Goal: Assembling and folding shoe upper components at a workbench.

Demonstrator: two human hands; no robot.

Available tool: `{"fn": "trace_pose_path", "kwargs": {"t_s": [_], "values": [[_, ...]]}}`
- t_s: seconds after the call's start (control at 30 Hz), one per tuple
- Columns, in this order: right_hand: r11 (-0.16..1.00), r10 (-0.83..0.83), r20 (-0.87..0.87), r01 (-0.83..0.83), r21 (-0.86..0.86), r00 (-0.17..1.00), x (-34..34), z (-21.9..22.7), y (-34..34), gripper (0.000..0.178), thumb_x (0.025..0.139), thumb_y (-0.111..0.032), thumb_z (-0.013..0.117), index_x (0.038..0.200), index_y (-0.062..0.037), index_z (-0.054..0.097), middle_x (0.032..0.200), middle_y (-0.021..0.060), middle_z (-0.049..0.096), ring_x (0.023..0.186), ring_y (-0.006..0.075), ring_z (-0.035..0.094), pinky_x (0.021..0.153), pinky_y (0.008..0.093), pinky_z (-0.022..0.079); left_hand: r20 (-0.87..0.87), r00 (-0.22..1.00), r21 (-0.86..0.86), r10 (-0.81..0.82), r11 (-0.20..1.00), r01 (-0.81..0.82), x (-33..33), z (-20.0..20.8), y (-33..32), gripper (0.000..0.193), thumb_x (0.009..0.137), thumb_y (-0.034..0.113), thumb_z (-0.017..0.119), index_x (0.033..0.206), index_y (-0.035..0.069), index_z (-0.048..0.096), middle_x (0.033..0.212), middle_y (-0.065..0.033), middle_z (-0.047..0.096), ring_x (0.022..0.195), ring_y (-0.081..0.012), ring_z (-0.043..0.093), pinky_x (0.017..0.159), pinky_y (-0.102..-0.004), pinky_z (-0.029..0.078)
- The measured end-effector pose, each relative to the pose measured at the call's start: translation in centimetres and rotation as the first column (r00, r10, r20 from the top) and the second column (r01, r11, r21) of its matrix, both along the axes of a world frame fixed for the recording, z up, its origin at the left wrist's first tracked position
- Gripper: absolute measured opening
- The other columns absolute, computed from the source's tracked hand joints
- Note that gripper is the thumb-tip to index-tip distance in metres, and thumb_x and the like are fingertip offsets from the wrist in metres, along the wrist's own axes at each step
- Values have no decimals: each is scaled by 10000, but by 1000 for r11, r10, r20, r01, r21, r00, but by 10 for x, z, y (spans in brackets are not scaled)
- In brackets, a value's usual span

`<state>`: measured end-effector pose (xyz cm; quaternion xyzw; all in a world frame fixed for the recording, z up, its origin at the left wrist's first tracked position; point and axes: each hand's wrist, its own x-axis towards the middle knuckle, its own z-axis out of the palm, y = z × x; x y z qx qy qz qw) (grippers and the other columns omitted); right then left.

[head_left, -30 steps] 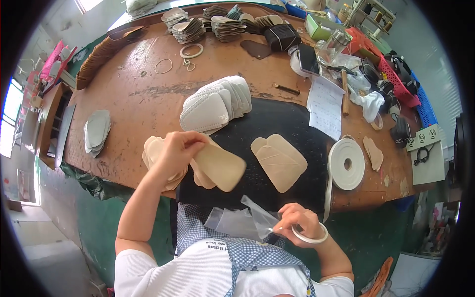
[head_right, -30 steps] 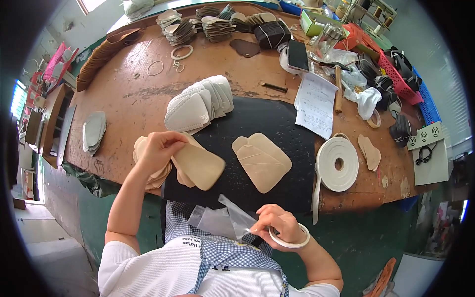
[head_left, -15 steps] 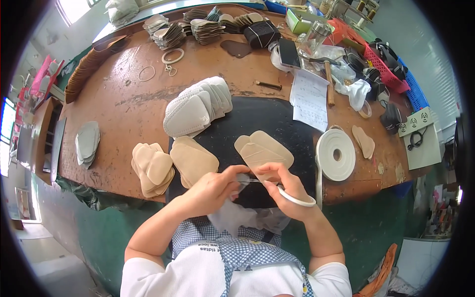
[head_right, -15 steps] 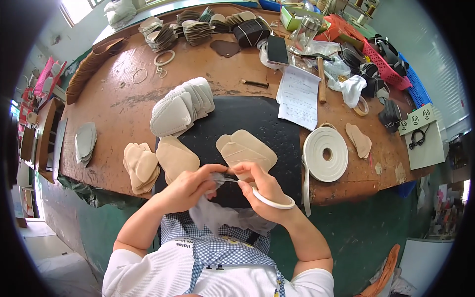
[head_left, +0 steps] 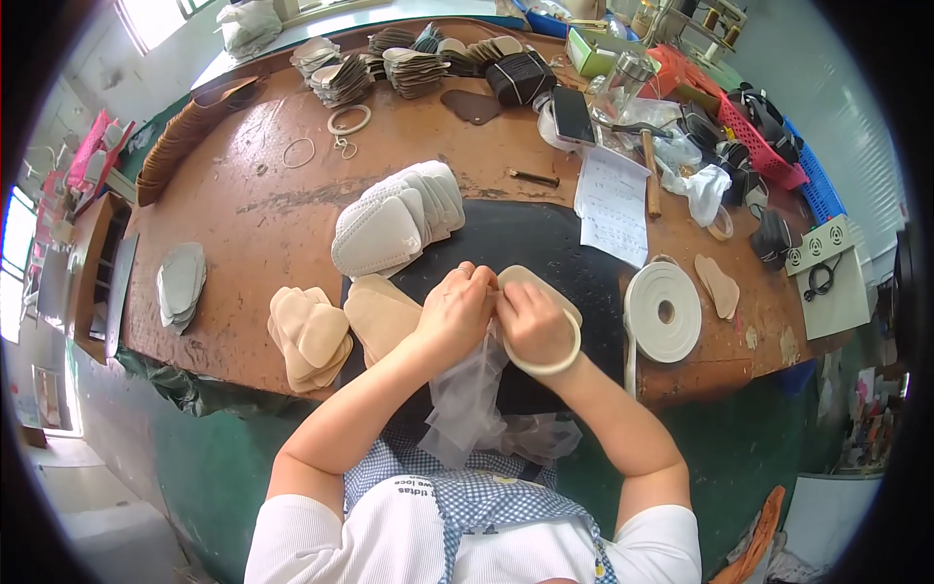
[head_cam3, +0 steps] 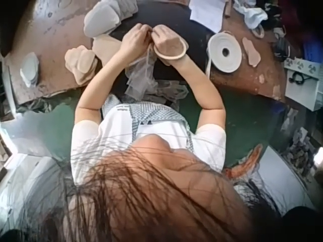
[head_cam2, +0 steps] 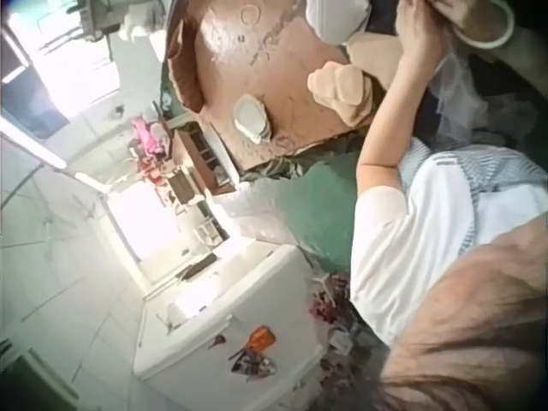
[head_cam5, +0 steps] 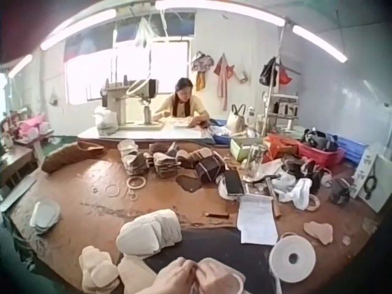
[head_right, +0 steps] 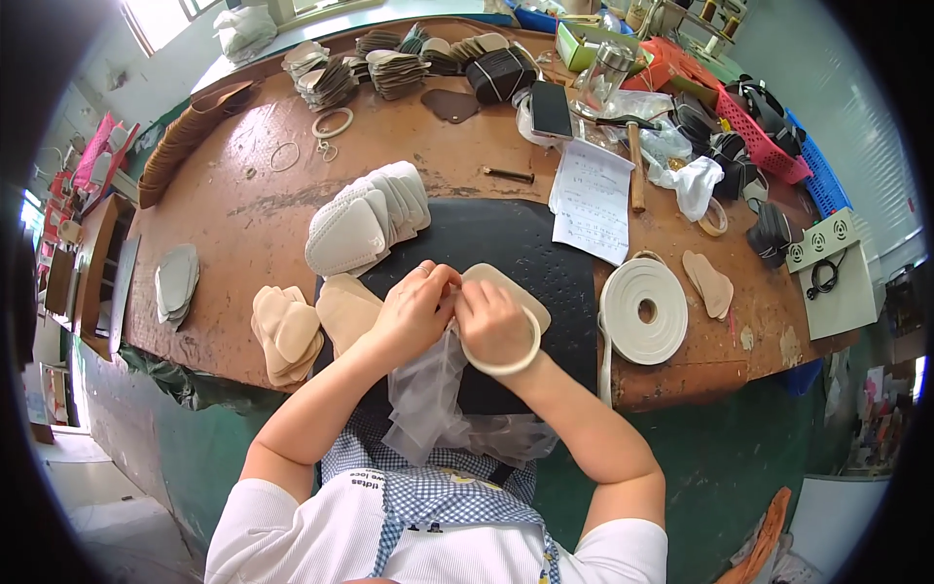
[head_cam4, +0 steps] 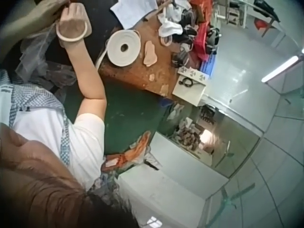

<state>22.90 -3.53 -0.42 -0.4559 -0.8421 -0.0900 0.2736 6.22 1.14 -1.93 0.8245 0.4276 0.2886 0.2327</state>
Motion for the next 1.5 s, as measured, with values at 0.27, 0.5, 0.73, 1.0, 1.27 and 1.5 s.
{"fn": "trace_pose_path", "kwargs": {"t_s": [0.27,0.5,0.73,1.0,1.27,1.5], "values": [[998,-61,-40,62,25,997,5,-3,-27,224,783,-90,781,973,1,707,1123,110,666,984,252,685,829,362,576,-27,990,-236,-136,964,126,-13,17,12,344,790,126,811,1055,4,628,881,-122,640,869,-304,642,775,-412,526],[990,22,-238,12,141,971,4,3,-18,252,745,-23,792,984,-36,714,1042,99,656,776,242,697,653,318,581,310,950,-582,39,798,157,-19,26,-3,267,938,138,752,1088,-37,616,920,-86,711,846,-159,690,754,-306,577],[978,122,-130,-96,186,984,4,4,-24,253,738,-18,770,981,-20,700,999,81,661,844,253,688,719,354,575,459,873,-732,165,628,266,-19,22,-6,215,928,81,705,1077,-75,705,819,-75,747,762,-124,710,689,-295,572],[968,250,-223,-243,58,942,15,22,-40,202,770,69,731,900,-28,610,1011,120,746,849,281,689,728,346,576,278,953,-175,121,982,-74,-37,35,1,125,961,42,677,1052,9,755,846,-103,754,731,-118,667,692,-277,543],[773,179,-682,-530,-349,709,54,54,-118,251,752,151,735,855,-31,597,904,116,768,800,272,698,699,341,580,100,986,-297,132,950,-97,-120,62,9,121,952,15,678,1031,7,770,875,-69,774,788,-97,668,724,-273,533],[771,-36,-529,-313,-554,848,72,67,-122,329,745,19,839,1039,-17,697,1301,159,594,1094,321,647,920,396,546,-456,857,145,240,970,-195,-120,72,1,166,922,125,747,1065,41,754,992,-98,728,913,-226,692,837,-357,554]]}}
